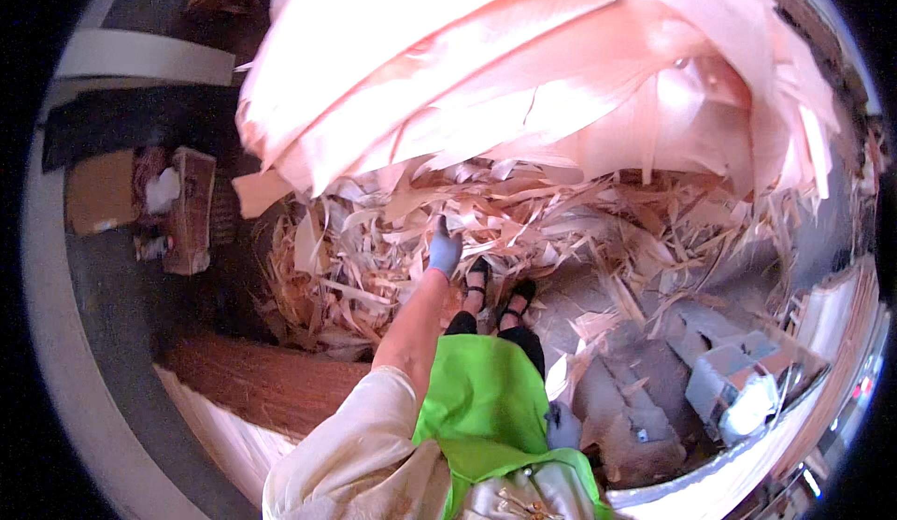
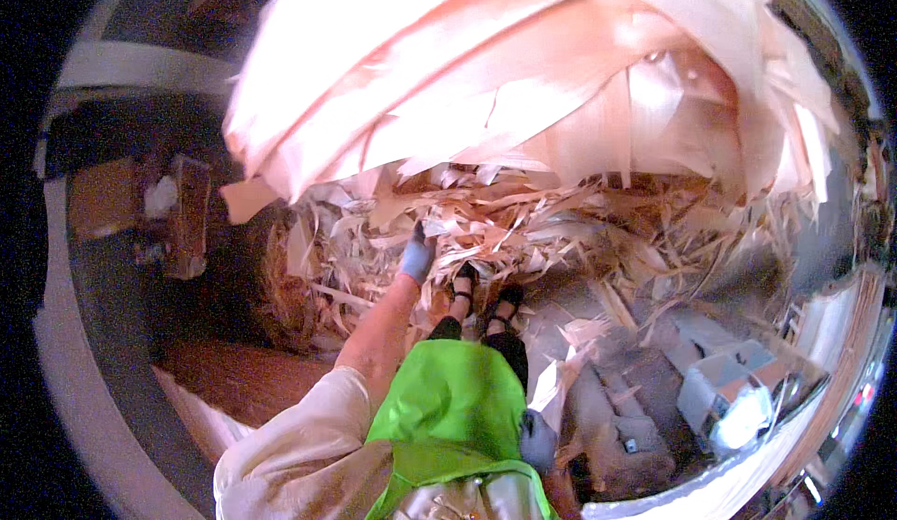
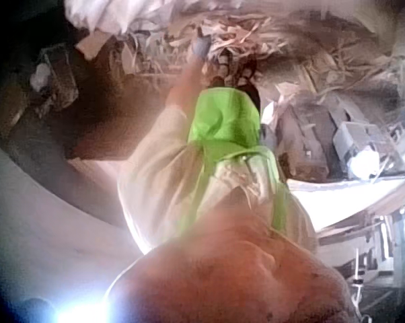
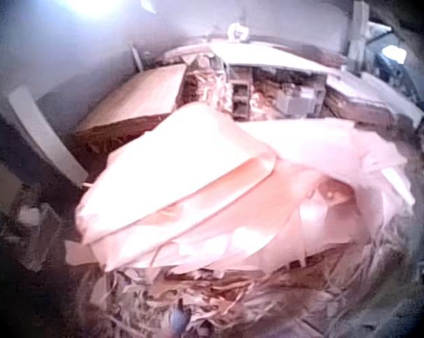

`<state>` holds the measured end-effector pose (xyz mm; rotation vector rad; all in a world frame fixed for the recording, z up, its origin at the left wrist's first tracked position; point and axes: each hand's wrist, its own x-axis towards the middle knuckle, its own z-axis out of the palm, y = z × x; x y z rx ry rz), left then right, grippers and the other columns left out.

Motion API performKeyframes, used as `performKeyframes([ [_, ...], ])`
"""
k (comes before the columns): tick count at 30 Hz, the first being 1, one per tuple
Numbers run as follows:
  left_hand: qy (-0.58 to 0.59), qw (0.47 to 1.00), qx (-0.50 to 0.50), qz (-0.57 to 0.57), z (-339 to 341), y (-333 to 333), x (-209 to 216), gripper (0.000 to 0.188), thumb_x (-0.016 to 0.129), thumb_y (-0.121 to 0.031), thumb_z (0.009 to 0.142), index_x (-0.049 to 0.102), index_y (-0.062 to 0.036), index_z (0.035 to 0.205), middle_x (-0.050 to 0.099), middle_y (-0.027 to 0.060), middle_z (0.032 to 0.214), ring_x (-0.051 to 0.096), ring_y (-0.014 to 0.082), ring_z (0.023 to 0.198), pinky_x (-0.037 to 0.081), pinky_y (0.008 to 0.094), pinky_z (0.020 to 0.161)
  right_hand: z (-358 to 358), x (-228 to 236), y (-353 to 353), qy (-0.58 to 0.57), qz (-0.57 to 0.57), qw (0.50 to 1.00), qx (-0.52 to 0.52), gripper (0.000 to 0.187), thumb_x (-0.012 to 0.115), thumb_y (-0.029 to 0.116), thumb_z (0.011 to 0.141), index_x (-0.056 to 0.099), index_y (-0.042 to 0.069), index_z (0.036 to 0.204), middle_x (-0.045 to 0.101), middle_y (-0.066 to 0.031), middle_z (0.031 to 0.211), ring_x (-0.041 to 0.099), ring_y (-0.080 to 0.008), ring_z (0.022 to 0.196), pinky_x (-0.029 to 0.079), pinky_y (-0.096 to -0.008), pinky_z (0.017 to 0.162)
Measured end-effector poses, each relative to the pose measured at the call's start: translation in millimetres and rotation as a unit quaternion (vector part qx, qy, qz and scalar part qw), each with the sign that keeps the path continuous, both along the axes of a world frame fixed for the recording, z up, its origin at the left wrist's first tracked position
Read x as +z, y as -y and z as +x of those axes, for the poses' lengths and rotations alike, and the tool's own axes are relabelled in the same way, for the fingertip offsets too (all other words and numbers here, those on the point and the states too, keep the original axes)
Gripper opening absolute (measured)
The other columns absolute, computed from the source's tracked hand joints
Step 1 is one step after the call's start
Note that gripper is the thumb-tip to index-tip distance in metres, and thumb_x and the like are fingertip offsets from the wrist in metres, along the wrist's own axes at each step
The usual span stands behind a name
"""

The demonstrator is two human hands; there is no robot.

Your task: The person joins thin wood veneer sheets on a large table, using tape to secure the seams, trimming edges with a utility knife, and applying water from a bowl with a small brush to the veneer pieces.

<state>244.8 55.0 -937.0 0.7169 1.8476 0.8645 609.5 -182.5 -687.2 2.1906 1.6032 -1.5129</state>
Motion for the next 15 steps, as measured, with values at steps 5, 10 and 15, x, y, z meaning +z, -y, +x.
performKeyframes([
  [5,-0.051,0.996,0.078,0.015,-45,-92,-92,0.072,0.059,-0.003,0.082,0.018,0.0045,0.141,0.030,0.0212,0.144,0.027,0.0265,0.135,0.022,0.0304,0.109,-46,-118,-32,0.028,0.004,0.992,0.125,0.018,0.056,0.014,0.084,0.058,0.009,0.102,0.062,-0.0174,0.088,0.061,-0.0371,0.077,0.048,-0.0451,0.066],
  [10,-0.316,0.945,-0.041,-0.074,-102,-142,-168,0.064,0.058,-0.008,0.083,0.027,0.0018,0.137,0.035,0.0204,0.139,0.031,0.0281,0.132,0.025,0.0340,0.108,-47,-151,-48,0.004,0.004,0.990,0.139,0.021,0.060,0.020,0.081,0.059,0.011,0.100,0.061,-0.0156,0.084,0.060,-0.0362,0.071,0.047,-0.0447,0.061],
  [15,-0.418,0.878,-0.154,-0.174,-120,-158,-225,0.056,0.057,-0.014,0.083,0.035,-0.0009,0.133,0.041,0.0197,0.135,0.036,0.0297,0.128,0.027,0.0376,0.106,-39,-168,-59,-0.103,-0.215,0.920,-0.312,0.022,0.062,0.017,0.079,0.060,0.007,0.098,0.060,-0.0157,0.078,0.060,-0.0326,0.067,0.047,-0.0417,0.057],
])
